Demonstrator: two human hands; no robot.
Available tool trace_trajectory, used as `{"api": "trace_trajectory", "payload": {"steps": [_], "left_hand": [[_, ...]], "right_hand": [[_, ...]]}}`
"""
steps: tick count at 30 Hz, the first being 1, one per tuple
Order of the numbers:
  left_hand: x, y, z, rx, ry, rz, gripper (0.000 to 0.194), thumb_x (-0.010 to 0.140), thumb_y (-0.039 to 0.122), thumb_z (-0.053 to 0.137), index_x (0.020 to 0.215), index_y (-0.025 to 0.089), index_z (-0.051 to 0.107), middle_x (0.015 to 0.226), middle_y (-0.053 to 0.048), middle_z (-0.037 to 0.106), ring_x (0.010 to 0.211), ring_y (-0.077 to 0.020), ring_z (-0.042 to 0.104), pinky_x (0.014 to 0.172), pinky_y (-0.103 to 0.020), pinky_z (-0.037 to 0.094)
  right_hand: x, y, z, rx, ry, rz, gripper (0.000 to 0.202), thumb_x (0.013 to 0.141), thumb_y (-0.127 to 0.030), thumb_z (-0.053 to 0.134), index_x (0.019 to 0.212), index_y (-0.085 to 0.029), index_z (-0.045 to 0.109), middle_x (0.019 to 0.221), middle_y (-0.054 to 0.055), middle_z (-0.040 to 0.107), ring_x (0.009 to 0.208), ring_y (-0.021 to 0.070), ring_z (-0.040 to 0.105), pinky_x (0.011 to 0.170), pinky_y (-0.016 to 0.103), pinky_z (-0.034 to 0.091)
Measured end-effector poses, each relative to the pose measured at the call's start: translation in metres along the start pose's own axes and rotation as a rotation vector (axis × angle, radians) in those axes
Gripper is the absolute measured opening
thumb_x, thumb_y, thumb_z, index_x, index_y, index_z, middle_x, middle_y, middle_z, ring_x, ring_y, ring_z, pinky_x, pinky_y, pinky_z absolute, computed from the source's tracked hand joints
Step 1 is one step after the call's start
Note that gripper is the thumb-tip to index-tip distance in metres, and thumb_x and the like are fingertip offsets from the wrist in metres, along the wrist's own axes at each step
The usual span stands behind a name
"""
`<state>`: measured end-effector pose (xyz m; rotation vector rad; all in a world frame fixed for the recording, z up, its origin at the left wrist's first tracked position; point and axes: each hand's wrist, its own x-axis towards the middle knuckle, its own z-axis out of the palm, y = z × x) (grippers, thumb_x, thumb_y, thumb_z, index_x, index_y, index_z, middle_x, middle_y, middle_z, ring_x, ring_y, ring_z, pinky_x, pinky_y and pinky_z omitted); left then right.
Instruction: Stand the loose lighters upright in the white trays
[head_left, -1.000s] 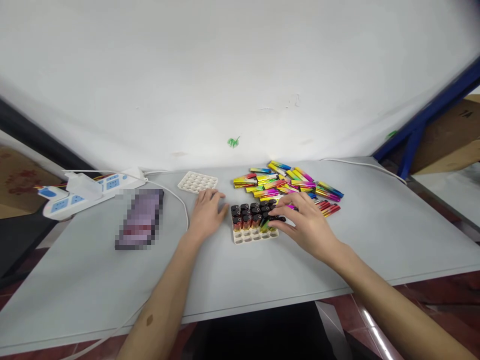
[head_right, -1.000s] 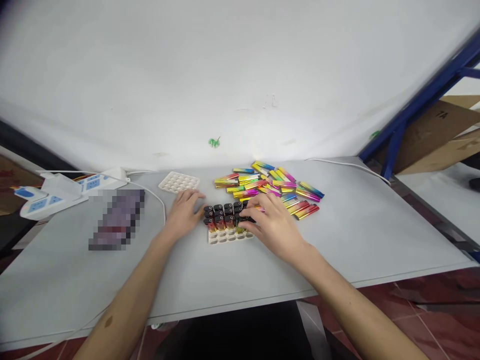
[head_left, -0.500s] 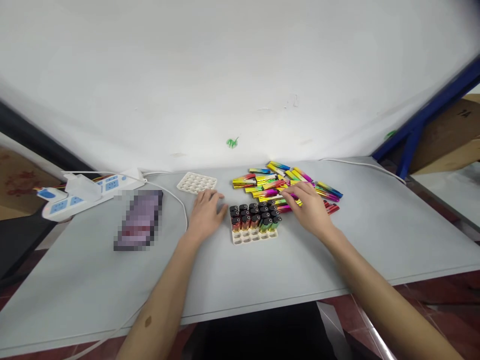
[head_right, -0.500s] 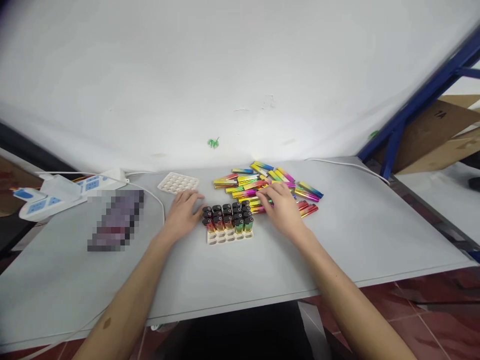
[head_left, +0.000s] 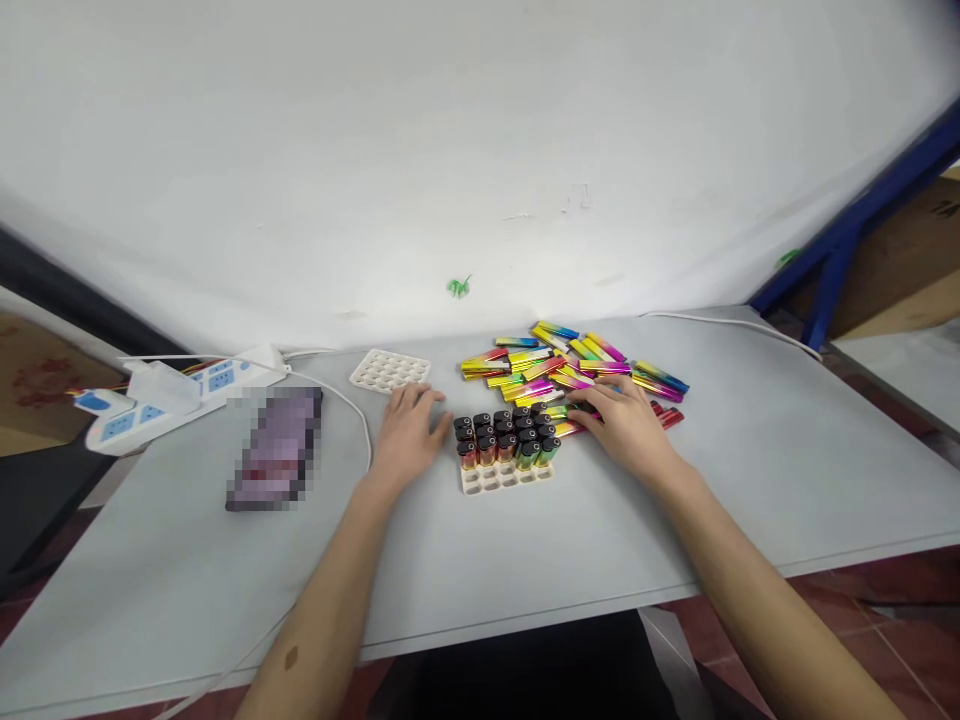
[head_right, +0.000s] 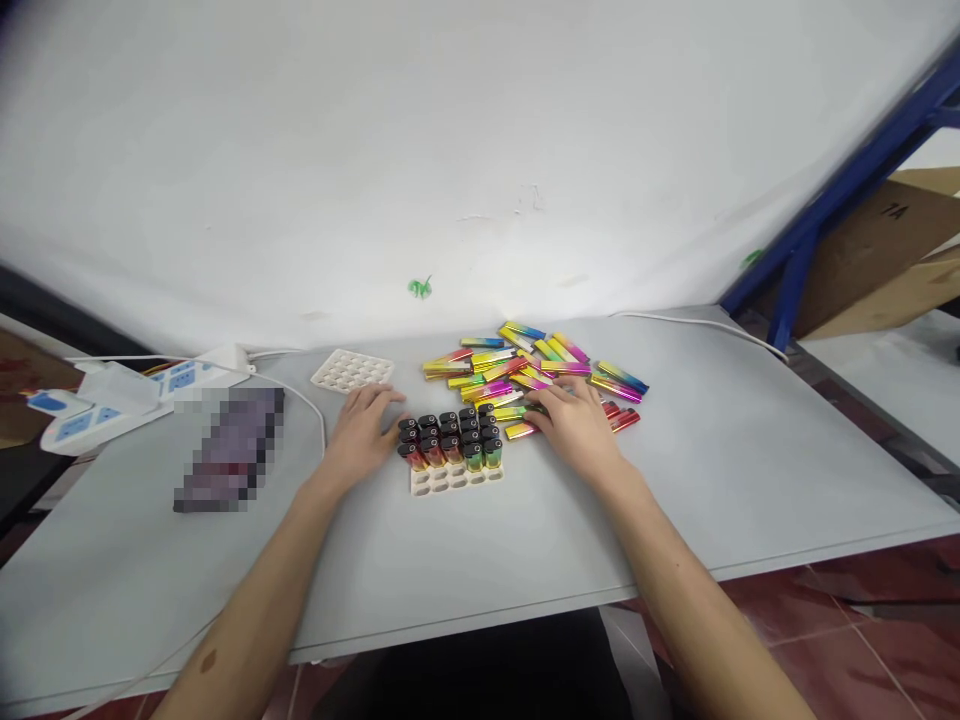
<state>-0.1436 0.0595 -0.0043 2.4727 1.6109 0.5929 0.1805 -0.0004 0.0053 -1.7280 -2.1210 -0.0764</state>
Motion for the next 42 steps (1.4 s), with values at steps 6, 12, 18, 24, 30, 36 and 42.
{"api": "trace_trajectory", "payload": {"steps": [6, 12, 18, 24, 30, 36, 42], "left_hand": [[0.000, -0.001, 0.000, 0.006, 0.001, -0.003, 0.028, 0.094, 0.034, 0.051, 0.115, 0.018, 0.062, 0.128, -0.013, 0.057, 0.125, -0.0319, 0.045, 0.110, -0.050, 0.039], [0.000, -0.001, 0.000, -0.001, -0.008, -0.007, 0.029, 0.095, 0.034, 0.050, 0.115, 0.018, 0.062, 0.127, -0.013, 0.057, 0.126, -0.0316, 0.045, 0.112, -0.052, 0.037], [0.000, 0.000, -0.001, 0.001, -0.019, -0.017, 0.029, 0.095, 0.035, 0.050, 0.116, 0.019, 0.062, 0.128, -0.012, 0.057, 0.126, -0.0320, 0.045, 0.112, -0.052, 0.037], [0.000, 0.000, -0.001, 0.007, -0.019, -0.009, 0.028, 0.095, 0.034, 0.050, 0.116, 0.019, 0.061, 0.128, -0.012, 0.056, 0.126, -0.0317, 0.045, 0.110, -0.050, 0.038], [-0.001, 0.001, -0.002, -0.003, -0.015, -0.014, 0.028, 0.095, 0.035, 0.049, 0.115, 0.019, 0.061, 0.128, -0.013, 0.056, 0.126, -0.0321, 0.045, 0.110, -0.051, 0.038], [0.000, 0.000, -0.001, -0.015, -0.009, -0.010, 0.027, 0.094, 0.035, 0.050, 0.115, 0.021, 0.061, 0.128, -0.012, 0.056, 0.126, -0.0321, 0.045, 0.110, -0.052, 0.037], [0.000, -0.001, 0.000, -0.016, -0.009, -0.002, 0.028, 0.094, 0.035, 0.049, 0.114, 0.021, 0.061, 0.128, -0.013, 0.056, 0.127, -0.0321, 0.044, 0.111, -0.052, 0.037]], "right_hand": [[0.000, 0.002, -0.001, 0.005, -0.032, -0.009, 0.018, 0.093, -0.029, 0.061, 0.103, -0.021, 0.075, 0.099, 0.009, 0.073, 0.100, 0.0314, 0.051, 0.091, 0.049, 0.044], [-0.002, 0.004, -0.003, 0.334, 0.052, 0.073, 0.011, 0.086, -0.033, 0.069, 0.090, -0.023, 0.066, 0.100, 0.007, 0.070, 0.107, 0.0304, 0.053, 0.092, 0.045, 0.045], [0.000, -0.005, -0.011, 0.976, 0.191, 0.488, 0.027, 0.086, -0.048, 0.067, 0.092, -0.023, 0.060, 0.095, 0.003, 0.068, 0.088, 0.0217, 0.066, 0.085, 0.040, 0.051], [0.003, -0.009, -0.011, 1.329, 0.218, 0.555, 0.031, 0.081, -0.050, 0.073, 0.093, -0.023, 0.064, 0.096, 0.004, 0.072, 0.090, 0.0214, 0.069, 0.080, 0.036, 0.056], [0.002, -0.015, -0.016, 1.519, 0.188, 0.628, 0.032, 0.082, -0.050, 0.073, 0.087, -0.026, 0.053, 0.063, -0.006, 0.057, 0.048, 0.0114, 0.052, 0.043, 0.024, 0.042], [0.002, -0.016, -0.016, 1.648, 0.014, 0.662, 0.052, 0.089, -0.071, 0.047, 0.075, -0.022, 0.056, 0.052, -0.007, 0.035, 0.038, 0.0072, 0.022, 0.037, 0.025, 0.022], [0.002, -0.017, -0.012, 1.606, -0.019, 0.727, 0.056, 0.091, -0.063, 0.046, 0.053, -0.021, 0.045, 0.041, -0.006, 0.026, 0.035, 0.0067, 0.017, 0.038, 0.024, 0.013]]}}
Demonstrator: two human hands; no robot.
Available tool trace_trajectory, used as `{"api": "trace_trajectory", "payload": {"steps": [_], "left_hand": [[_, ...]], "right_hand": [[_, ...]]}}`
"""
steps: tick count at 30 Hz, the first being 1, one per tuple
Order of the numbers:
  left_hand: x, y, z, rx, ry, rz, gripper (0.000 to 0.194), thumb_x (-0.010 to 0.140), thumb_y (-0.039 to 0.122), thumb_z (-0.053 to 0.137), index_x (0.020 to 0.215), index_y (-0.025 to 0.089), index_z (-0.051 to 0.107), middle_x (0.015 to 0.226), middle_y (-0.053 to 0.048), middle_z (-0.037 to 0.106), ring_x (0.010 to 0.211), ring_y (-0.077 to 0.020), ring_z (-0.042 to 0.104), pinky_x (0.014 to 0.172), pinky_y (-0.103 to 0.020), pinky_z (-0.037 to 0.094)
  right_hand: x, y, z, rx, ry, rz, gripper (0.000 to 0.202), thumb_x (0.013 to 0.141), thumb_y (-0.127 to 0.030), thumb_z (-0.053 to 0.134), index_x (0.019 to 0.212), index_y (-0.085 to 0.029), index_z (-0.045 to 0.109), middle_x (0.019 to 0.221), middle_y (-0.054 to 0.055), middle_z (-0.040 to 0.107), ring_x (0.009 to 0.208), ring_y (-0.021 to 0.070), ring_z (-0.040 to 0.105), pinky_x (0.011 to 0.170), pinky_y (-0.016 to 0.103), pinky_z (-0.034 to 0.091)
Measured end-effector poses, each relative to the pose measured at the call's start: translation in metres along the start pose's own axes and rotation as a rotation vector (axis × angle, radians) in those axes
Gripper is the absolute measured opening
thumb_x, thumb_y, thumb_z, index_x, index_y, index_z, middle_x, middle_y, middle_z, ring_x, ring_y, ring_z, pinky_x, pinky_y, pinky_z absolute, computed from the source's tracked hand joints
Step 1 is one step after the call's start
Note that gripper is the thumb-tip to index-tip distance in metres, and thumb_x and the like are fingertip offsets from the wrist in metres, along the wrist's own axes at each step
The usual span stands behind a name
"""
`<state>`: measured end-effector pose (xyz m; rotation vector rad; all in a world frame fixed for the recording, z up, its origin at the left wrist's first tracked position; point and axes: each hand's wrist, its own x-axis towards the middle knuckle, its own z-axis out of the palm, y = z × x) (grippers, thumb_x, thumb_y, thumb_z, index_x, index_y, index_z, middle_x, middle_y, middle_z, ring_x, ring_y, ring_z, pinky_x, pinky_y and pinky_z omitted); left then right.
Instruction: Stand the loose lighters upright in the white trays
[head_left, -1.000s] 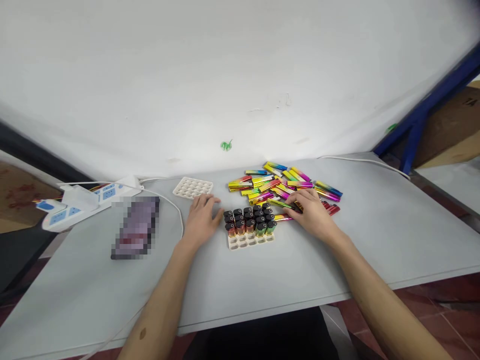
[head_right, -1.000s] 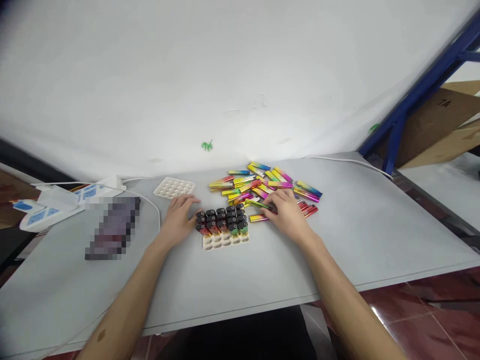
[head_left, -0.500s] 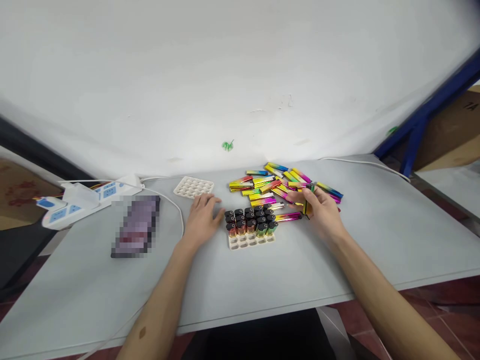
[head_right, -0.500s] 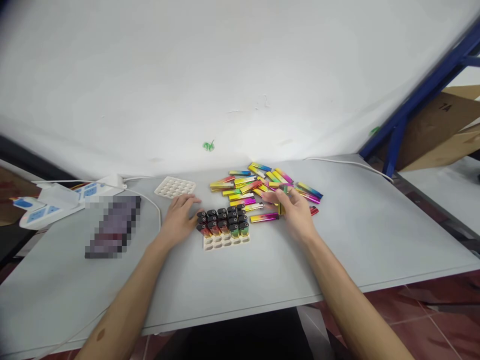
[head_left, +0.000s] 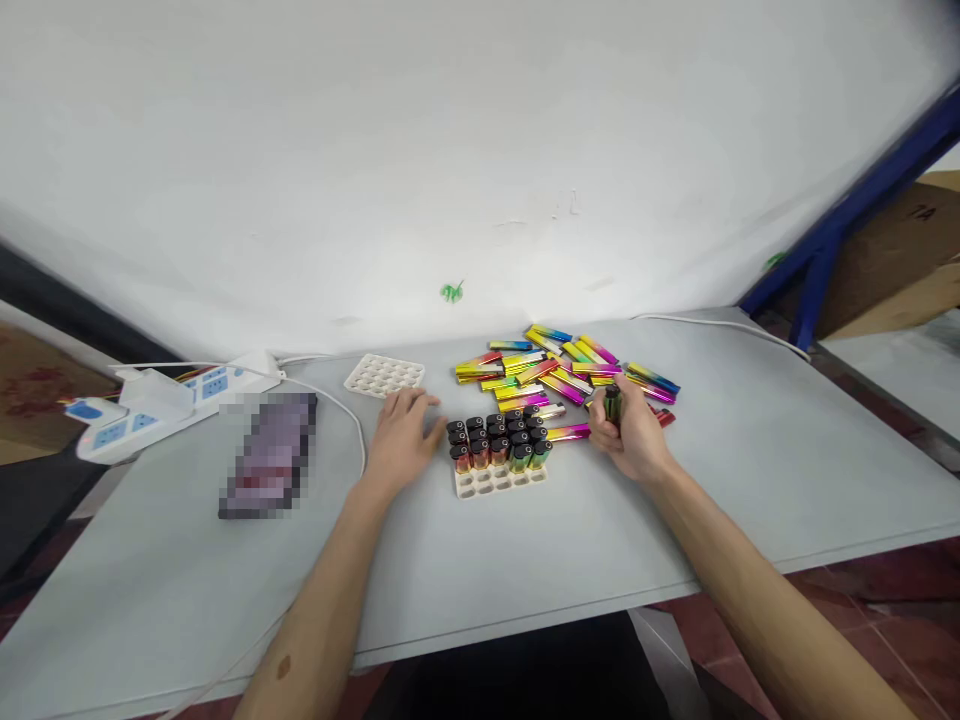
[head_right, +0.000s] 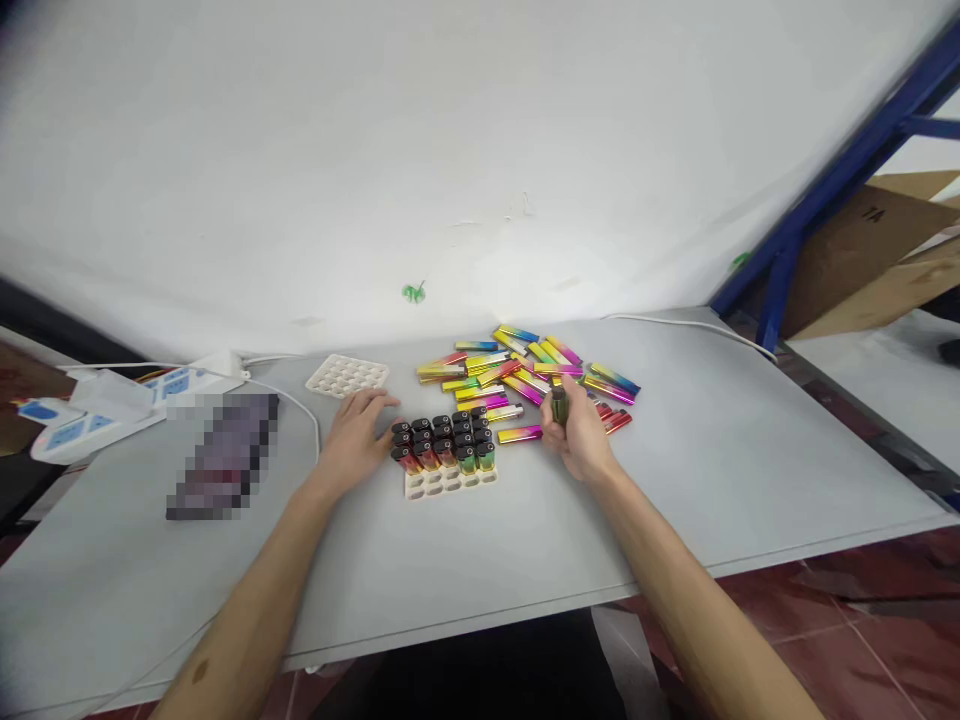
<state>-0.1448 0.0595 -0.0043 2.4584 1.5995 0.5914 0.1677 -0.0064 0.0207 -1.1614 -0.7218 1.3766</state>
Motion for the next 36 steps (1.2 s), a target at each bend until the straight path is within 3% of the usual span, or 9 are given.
{"api": "trace_trajectory", "payload": {"steps": [4, 9, 13, 17, 21, 24, 27, 32, 36], "left_hand": [[0.0003, 0.0005, -0.0003, 0.015, -0.005, -0.007, 0.028, 0.094, 0.035, 0.049, 0.115, 0.020, 0.061, 0.129, -0.013, 0.056, 0.128, -0.0323, 0.044, 0.112, -0.051, 0.036], [0.0005, 0.0009, -0.0005, 0.014, -0.008, -0.008, 0.028, 0.094, 0.035, 0.049, 0.115, 0.019, 0.061, 0.128, -0.013, 0.056, 0.128, -0.0322, 0.044, 0.111, -0.051, 0.036], [0.0004, -0.0010, 0.0013, 0.017, 0.004, 0.010, 0.028, 0.095, 0.035, 0.049, 0.115, 0.020, 0.061, 0.128, -0.013, 0.057, 0.127, -0.0321, 0.044, 0.111, -0.051, 0.036], [-0.0001, -0.0010, 0.0019, 0.010, 0.012, 0.006, 0.027, 0.094, 0.035, 0.049, 0.114, 0.021, 0.061, 0.127, -0.012, 0.057, 0.127, -0.0320, 0.044, 0.110, -0.050, 0.037], [-0.0003, 0.0011, 0.0002, 0.006, 0.007, -0.003, 0.027, 0.094, 0.034, 0.049, 0.114, 0.022, 0.061, 0.128, -0.012, 0.057, 0.127, -0.0323, 0.044, 0.110, -0.051, 0.037], [-0.0003, 0.0022, -0.0010, 0.010, -0.002, -0.003, 0.027, 0.094, 0.035, 0.049, 0.114, 0.021, 0.061, 0.128, -0.012, 0.057, 0.127, -0.0322, 0.044, 0.110, -0.051, 0.037], [-0.0002, 0.0022, -0.0012, 0.011, -0.007, -0.006, 0.029, 0.094, 0.035, 0.049, 0.115, 0.020, 0.061, 0.129, -0.013, 0.056, 0.127, -0.0322, 0.044, 0.110, -0.051, 0.037], [0.0001, 0.0019, -0.0007, 0.011, 0.001, -0.002, 0.027, 0.094, 0.035, 0.049, 0.114, 0.021, 0.061, 0.127, -0.013, 0.057, 0.126, -0.0328, 0.044, 0.109, -0.052, 0.038], [0.0000, 0.0020, -0.0008, 0.014, -0.004, -0.004, 0.028, 0.094, 0.035, 0.048, 0.115, 0.021, 0.061, 0.128, -0.012, 0.056, 0.126, -0.0326, 0.044, 0.109, -0.051, 0.038]], "right_hand": [[0.0002, 0.0030, 0.0007, -0.038, 0.007, -0.019, 0.054, 0.092, -0.056, 0.044, 0.051, -0.021, 0.045, 0.040, -0.006, 0.027, 0.034, 0.0065, 0.017, 0.037, 0.024, 0.014], [0.0011, 0.0051, 0.0009, -0.057, 0.017, -0.053, 0.055, 0.091, -0.065, 0.046, 0.060, -0.020, 0.051, 0.045, -0.006, 0.030, 0.036, 0.0063, 0.020, 0.037, 0.023, 0.018], [-0.0013, 0.0037, 0.0035, -0.029, 0.000, -0.117, 0.046, 0.088, -0.066, 0.054, 0.079, -0.021, 0.056, 0.061, -0.003, 0.046, 0.045, 0.0094, 0.039, 0.039, 0.023, 0.033], [-0.0060, 0.0026, 0.0068, -0.055, -0.045, -0.174, 0.037, 0.084, -0.058, 0.067, 0.088, -0.027, 0.047, 0.073, -0.003, 0.057, 0.054, 0.0133, 0.052, 0.041, 0.023, 0.040], [-0.0072, 0.0027, 0.0080, -0.030, -0.082, -0.111, 0.040, 0.087, -0.063, 0.059, 0.084, -0.026, 0.045, 0.055, -0.009, 0.039, 0.040, 0.0080, 0.029, 0.038, 0.020, 0.022], [-0.0053, 0.0043, 0.0069, 0.000, -0.099, -0.032, 0.053, 0.089, -0.071, 0.045, 0.069, -0.022, 0.045, 0.050, -0.009, 0.025, 0.040, 0.0068, 0.016, 0.039, 0.021, 0.013], [-0.0035, 0.0068, 0.0050, -0.022, -0.040, 0.007, 0.057, 0.091, -0.066, 0.042, 0.057, -0.021, 0.041, 0.048, -0.007, 0.022, 0.040, 0.0070, 0.014, 0.040, 0.022, 0.010], [-0.0019, 0.0091, 0.0022, -0.047, 0.002, -0.039, 0.044, 0.090, -0.049, 0.043, 0.054, -0.023, 0.041, 0.046, -0.006, 0.026, 0.040, 0.0085, 0.016, 0.039, 0.023, 0.014], [-0.0020, 0.0084, 0.0033, -0.045, 0.013, -0.036, 0.044, 0.090, -0.049, 0.044, 0.055, -0.023, 0.041, 0.046, -0.006, 0.025, 0.040, 0.0085, 0.015, 0.039, 0.023, 0.014]]}}
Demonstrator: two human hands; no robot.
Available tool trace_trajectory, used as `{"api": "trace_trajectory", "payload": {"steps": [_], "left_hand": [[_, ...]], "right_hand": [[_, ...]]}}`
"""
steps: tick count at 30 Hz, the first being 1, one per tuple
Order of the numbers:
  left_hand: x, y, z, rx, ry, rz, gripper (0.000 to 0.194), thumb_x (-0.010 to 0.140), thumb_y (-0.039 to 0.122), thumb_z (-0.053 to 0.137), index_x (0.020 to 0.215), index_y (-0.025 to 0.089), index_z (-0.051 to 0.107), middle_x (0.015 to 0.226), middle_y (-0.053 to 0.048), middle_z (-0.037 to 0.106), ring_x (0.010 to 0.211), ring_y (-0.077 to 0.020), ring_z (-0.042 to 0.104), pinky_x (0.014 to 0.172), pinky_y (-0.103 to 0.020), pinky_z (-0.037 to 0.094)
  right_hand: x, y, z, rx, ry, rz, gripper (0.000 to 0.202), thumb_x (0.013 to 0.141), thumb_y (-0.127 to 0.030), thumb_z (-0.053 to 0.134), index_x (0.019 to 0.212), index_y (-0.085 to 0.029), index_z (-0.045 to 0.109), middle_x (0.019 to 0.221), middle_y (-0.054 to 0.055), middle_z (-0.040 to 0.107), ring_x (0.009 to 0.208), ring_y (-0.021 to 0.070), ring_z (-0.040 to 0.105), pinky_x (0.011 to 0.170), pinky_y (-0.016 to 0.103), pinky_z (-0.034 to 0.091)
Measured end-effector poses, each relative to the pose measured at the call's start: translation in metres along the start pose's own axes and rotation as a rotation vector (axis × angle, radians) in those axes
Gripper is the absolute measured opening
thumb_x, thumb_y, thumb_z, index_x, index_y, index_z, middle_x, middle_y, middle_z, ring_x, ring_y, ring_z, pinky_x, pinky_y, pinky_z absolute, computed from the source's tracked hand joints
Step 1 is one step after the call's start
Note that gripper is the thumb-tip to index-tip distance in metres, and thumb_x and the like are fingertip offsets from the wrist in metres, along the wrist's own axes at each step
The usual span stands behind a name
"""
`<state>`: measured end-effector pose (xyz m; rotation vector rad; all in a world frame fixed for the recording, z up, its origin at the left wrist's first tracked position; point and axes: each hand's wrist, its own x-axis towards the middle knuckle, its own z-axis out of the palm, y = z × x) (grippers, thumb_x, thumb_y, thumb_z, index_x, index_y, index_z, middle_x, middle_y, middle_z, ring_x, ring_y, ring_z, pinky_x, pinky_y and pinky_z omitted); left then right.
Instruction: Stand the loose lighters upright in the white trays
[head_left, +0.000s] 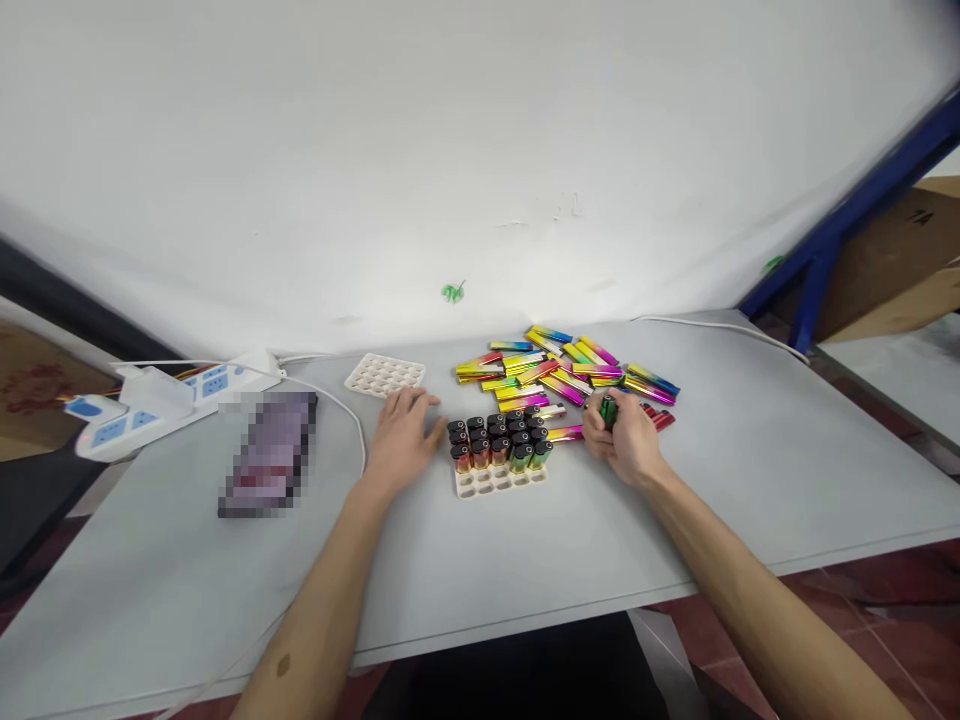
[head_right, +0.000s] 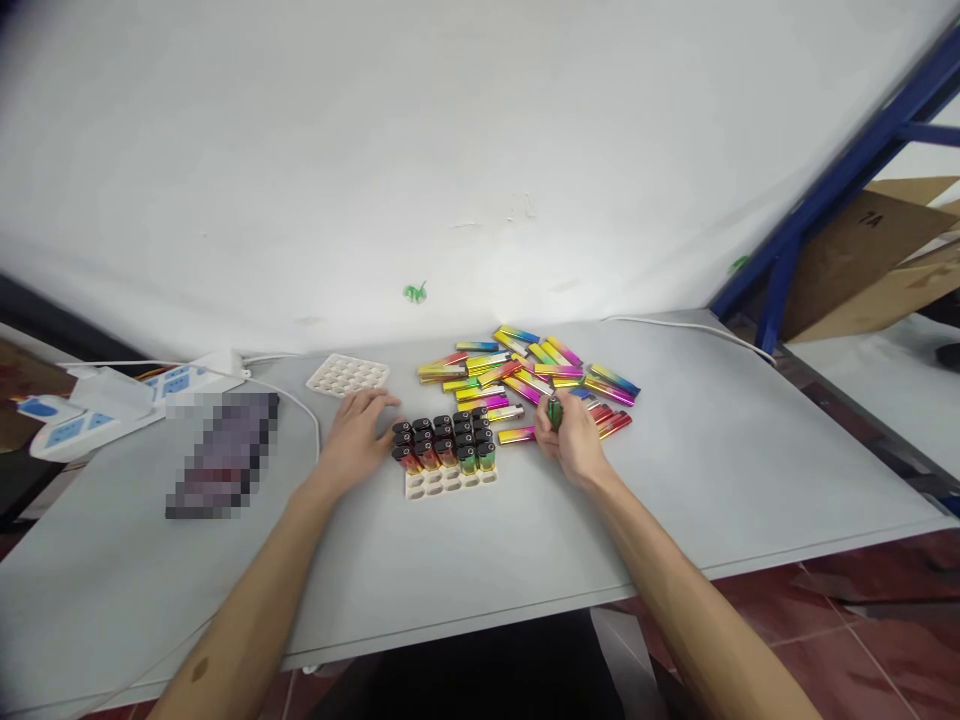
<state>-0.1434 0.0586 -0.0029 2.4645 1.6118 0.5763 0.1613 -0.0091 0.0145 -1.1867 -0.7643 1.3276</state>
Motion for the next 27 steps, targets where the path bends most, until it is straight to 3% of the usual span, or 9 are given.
{"api": "trace_trajectory", "payload": {"steps": [7, 16, 21, 24, 27], "left_hand": [[0.001, -0.002, 0.001, 0.005, 0.002, -0.003, 0.028, 0.094, 0.034, 0.049, 0.115, 0.020, 0.061, 0.128, -0.013, 0.056, 0.126, -0.0327, 0.045, 0.110, -0.051, 0.037], [0.000, -0.001, 0.000, 0.008, -0.004, -0.005, 0.029, 0.095, 0.035, 0.049, 0.115, 0.020, 0.061, 0.128, -0.013, 0.056, 0.128, -0.0323, 0.044, 0.110, -0.049, 0.037], [0.000, -0.001, 0.000, 0.003, -0.010, -0.001, 0.029, 0.095, 0.035, 0.049, 0.115, 0.019, 0.061, 0.128, -0.013, 0.056, 0.127, -0.0326, 0.044, 0.110, -0.050, 0.037], [0.000, 0.000, -0.001, 0.007, -0.007, 0.001, 0.028, 0.095, 0.034, 0.050, 0.116, 0.019, 0.061, 0.128, -0.013, 0.056, 0.127, -0.0321, 0.044, 0.110, -0.049, 0.037], [0.000, 0.001, -0.002, 0.009, -0.008, -0.004, 0.029, 0.095, 0.033, 0.050, 0.117, 0.018, 0.061, 0.127, -0.013, 0.057, 0.127, -0.0318, 0.044, 0.110, -0.048, 0.037]], "right_hand": [[-0.001, -0.002, 0.002, 0.000, -0.035, 0.027, 0.057, 0.091, -0.065, 0.042, 0.053, -0.022, 0.041, 0.046, -0.007, 0.021, 0.042, 0.0076, 0.012, 0.040, 0.023, 0.010], [-0.001, 0.001, 0.001, -0.001, 0.013, -0.003, 0.046, 0.091, -0.046, 0.041, 0.053, -0.022, 0.042, 0.045, -0.005, 0.026, 0.039, 0.0081, 0.016, 0.039, 0.023, 0.014], [0.001, 0.001, 0.002, -0.018, 0.003, -0.004, 0.054, 0.094, -0.060, 0.038, 0.058, -0.021, 0.046, 0.048, -0.007, 0.024, 0.039, 0.0076, 0.017, 0.040, 0.023, 0.014], [-0.004, 0.000, 0.002, -0.112, -0.083, -0.091, 0.056, 0.092, -0.071, 0.037, 0.074, -0.022, 0.055, 0.054, -0.005, 0.036, 0.043, 0.0101, 0.030, 0.043, 0.025, 0.025], [-0.019, -0.010, 0.002, -0.341, -0.171, -0.160, 0.050, 0.093, -0.069, 0.041, 0.087, -0.023, 0.058, 0.069, 0.000, 0.055, 0.062, 0.0161, 0.053, 0.060, 0.030, 0.044]]}}
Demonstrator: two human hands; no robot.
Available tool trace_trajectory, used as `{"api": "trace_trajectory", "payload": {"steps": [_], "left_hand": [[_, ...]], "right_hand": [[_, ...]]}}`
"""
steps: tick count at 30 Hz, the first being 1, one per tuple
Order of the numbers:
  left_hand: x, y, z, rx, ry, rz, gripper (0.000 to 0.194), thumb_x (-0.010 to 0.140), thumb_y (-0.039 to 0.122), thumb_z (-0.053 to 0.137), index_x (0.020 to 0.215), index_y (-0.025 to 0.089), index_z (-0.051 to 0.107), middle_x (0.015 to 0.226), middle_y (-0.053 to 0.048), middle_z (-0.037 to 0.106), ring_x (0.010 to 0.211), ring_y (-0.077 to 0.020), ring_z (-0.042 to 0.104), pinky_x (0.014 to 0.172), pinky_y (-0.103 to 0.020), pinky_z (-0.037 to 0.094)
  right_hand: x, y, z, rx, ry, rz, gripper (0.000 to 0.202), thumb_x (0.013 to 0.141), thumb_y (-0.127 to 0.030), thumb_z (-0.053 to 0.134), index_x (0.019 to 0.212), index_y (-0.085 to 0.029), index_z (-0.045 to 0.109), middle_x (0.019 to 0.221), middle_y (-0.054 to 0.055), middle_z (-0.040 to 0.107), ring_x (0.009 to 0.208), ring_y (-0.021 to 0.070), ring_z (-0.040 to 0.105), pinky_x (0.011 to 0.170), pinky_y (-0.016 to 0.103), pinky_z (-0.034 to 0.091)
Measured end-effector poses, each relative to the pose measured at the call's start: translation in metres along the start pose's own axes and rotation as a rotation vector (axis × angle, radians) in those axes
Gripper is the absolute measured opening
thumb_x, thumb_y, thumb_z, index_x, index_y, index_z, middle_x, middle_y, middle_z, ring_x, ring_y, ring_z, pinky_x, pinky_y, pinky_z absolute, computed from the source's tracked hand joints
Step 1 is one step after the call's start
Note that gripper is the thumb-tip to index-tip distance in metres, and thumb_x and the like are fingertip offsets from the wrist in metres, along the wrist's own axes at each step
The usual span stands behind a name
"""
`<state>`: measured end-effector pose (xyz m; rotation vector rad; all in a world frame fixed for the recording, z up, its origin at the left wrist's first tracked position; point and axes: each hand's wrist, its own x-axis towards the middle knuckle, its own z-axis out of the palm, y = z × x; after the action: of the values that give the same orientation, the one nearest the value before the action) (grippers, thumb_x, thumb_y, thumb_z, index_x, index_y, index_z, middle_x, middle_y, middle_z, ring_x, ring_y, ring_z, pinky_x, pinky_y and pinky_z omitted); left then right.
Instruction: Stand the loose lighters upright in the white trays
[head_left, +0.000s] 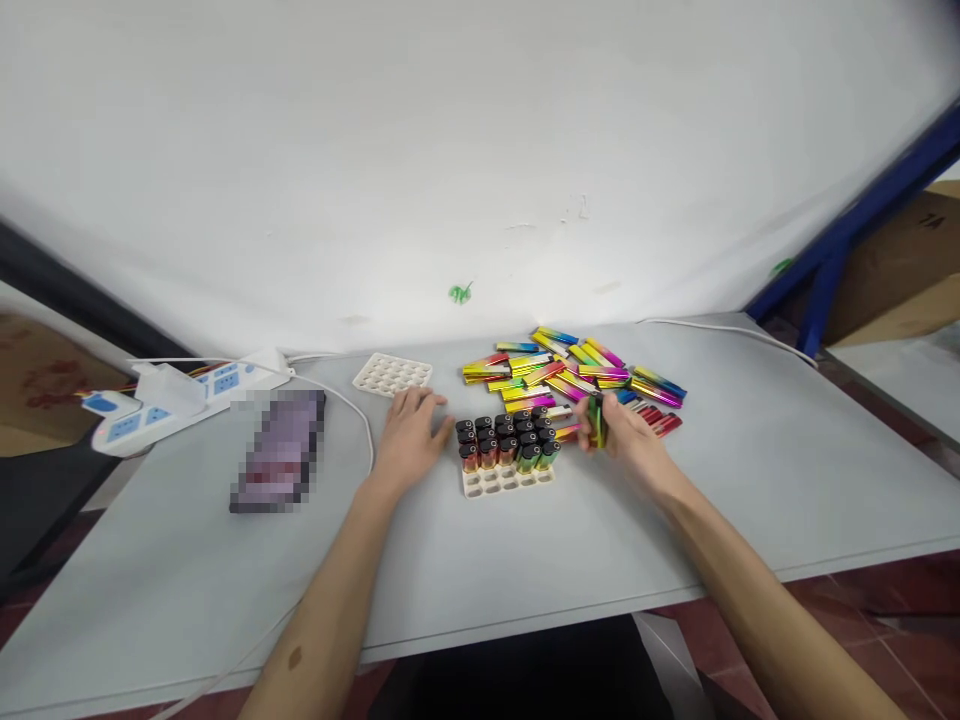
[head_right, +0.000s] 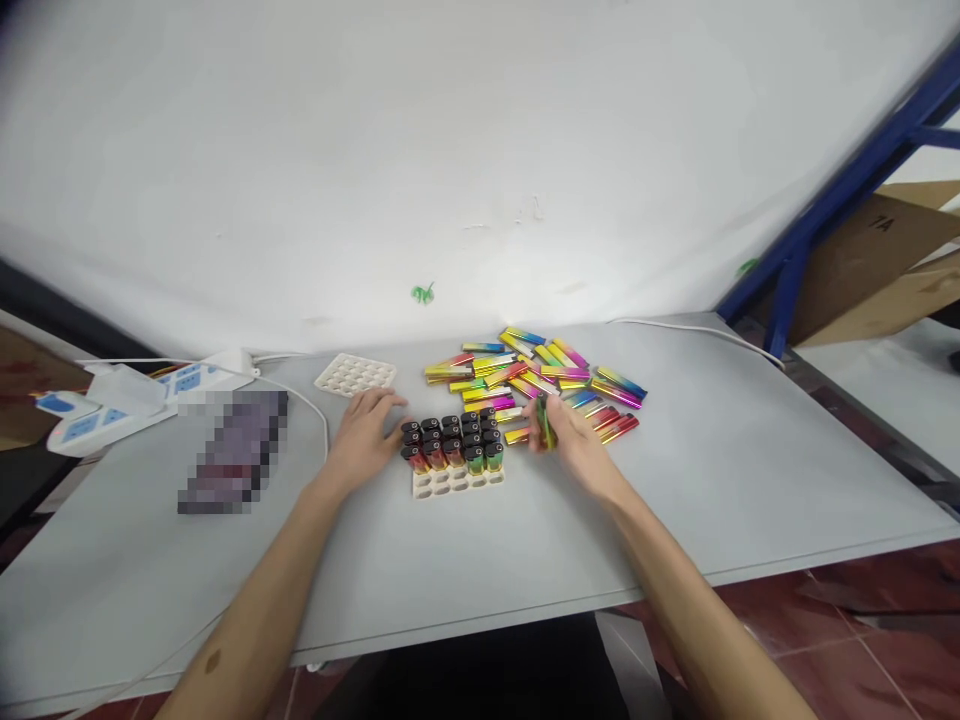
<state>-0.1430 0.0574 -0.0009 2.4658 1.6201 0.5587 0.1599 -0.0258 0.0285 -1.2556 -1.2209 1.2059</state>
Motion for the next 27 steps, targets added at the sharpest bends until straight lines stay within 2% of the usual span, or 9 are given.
{"api": "trace_trajectory", "payload": {"steps": [2, 4, 5, 7, 11, 14, 19, 23, 27], "left_hand": [[0.000, 0.001, 0.000, -0.005, 0.001, -0.001, 0.029, 0.095, 0.034, 0.050, 0.117, 0.017, 0.062, 0.127, -0.013, 0.057, 0.126, -0.0316, 0.045, 0.110, -0.048, 0.038], [0.000, 0.001, 0.000, -0.004, 0.003, -0.001, 0.029, 0.095, 0.033, 0.051, 0.117, 0.017, 0.062, 0.127, -0.013, 0.057, 0.126, -0.0316, 0.045, 0.109, -0.048, 0.039], [0.000, 0.001, 0.001, -0.002, 0.004, -0.003, 0.029, 0.095, 0.033, 0.051, 0.117, 0.017, 0.062, 0.127, -0.013, 0.057, 0.126, -0.0318, 0.045, 0.109, -0.048, 0.039], [0.000, 0.000, 0.002, -0.001, 0.004, -0.010, 0.029, 0.094, 0.032, 0.052, 0.117, 0.017, 0.062, 0.127, -0.014, 0.057, 0.126, -0.0324, 0.045, 0.108, -0.049, 0.039], [0.000, 0.000, 0.002, -0.013, 0.006, -0.013, 0.029, 0.094, 0.032, 0.052, 0.117, 0.017, 0.062, 0.127, -0.014, 0.057, 0.125, -0.0327, 0.045, 0.107, -0.050, 0.040], [0.000, 0.000, 0.002, -0.012, 0.013, -0.015, 0.028, 0.094, 0.032, 0.053, 0.116, 0.017, 0.063, 0.127, -0.013, 0.057, 0.125, -0.0324, 0.045, 0.108, -0.049, 0.039], [0.000, -0.001, 0.003, -0.008, 0.018, -0.009, 0.027, 0.093, 0.031, 0.054, 0.116, 0.018, 0.062, 0.127, -0.013, 0.058, 0.125, -0.0316, 0.045, 0.108, -0.049, 0.040], [-0.001, 0.000, 0.003, -0.010, 0.014, -0.003, 0.027, 0.094, 0.032, 0.053, 0.116, 0.019, 0.062, 0.127, -0.013, 0.058, 0.125, -0.0314, 0.045, 0.108, -0.049, 0.039], [0.000, 0.001, 0.002, -0.010, 0.010, -0.005, 0.028, 0.094, 0.032, 0.053, 0.117, 0.018, 0.063, 0.127, -0.013, 0.057, 0.125, -0.0317, 0.045, 0.108, -0.048, 0.039]], "right_hand": [[-0.013, -0.017, -0.004, -0.219, -0.078, -0.029, 0.038, 0.094, -0.060, 0.051, 0.091, -0.023, 0.059, 0.079, 0.002, 0.063, 0.078, 0.0187, 0.060, 0.075, 0.033, 0.047], [-0.026, -0.039, -0.009, -0.438, -0.100, -0.105, 0.029, 0.090, -0.053, 0.063, 0.096, -0.025, 0.064, 0.096, 0.004, 0.066, 0.091, 0.0204, 0.060, 0.080, 0.034, 0.046], [-0.032, -0.052, -0.010, -0.550, -0.115, -0.155, 0.026, 0.089, -0.050, 0.066, 0.092, -0.025, 0.066, 0.099, 0.004, 0.066, 0.094, 0.0209, 0.060, 0.081, 0.034, 0.046], [-0.042, -0.075, -0.008, -0.710, -0.177, -0.208, 0.024, 0.089, -0.047, 0.067, 0.082, -0.025, 0.067, 0.092, 0.003, 0.065, 0.088, 0.0196, 0.059, 0.075, 0.032, 0.045], [-0.049, -0.100, 0.014, -0.780, -0.222, -0.343, 0.019, 0.088, -0.043, 0.069, 0.093, -0.025, 0.066, 0.083, 0.000, 0.066, 0.077, 0.0167, 0.060, 0.067, 0.029, 0.048], [-0.043, -0.090, 0.037, -0.849, -0.208, -0.545, 0.017, 0.089, -0.038, 0.069, 0.098, -0.023, 0.065, 0.093, 0.003, 0.070, 0.087, 0.0182, 0.061, 0.074, 0.030, 0.050], [-0.029, -0.058, 0.061, -1.063, -0.085, -0.791, 0.015, 0.089, -0.034, 0.070, 0.094, -0.019, 0.067, 0.091, 0.006, 0.070, 0.089, 0.0225, 0.058, 0.078, 0.036, 0.049], [-0.026, -0.045, 0.065, -1.227, -0.014, -0.842, 0.014, 0.088, -0.032, 0.071, 0.090, -0.019, 0.069, 0.097, 0.008, 0.069, 0.090, 0.0246, 0.057, 0.076, 0.038, 0.048], [-0.024, -0.041, 0.064, -1.265, 0.041, -0.875, 0.016, 0.090, -0.035, 0.068, 0.092, -0.019, 0.070, 0.097, 0.010, 0.068, 0.091, 0.0248, 0.057, 0.075, 0.038, 0.047]]}}
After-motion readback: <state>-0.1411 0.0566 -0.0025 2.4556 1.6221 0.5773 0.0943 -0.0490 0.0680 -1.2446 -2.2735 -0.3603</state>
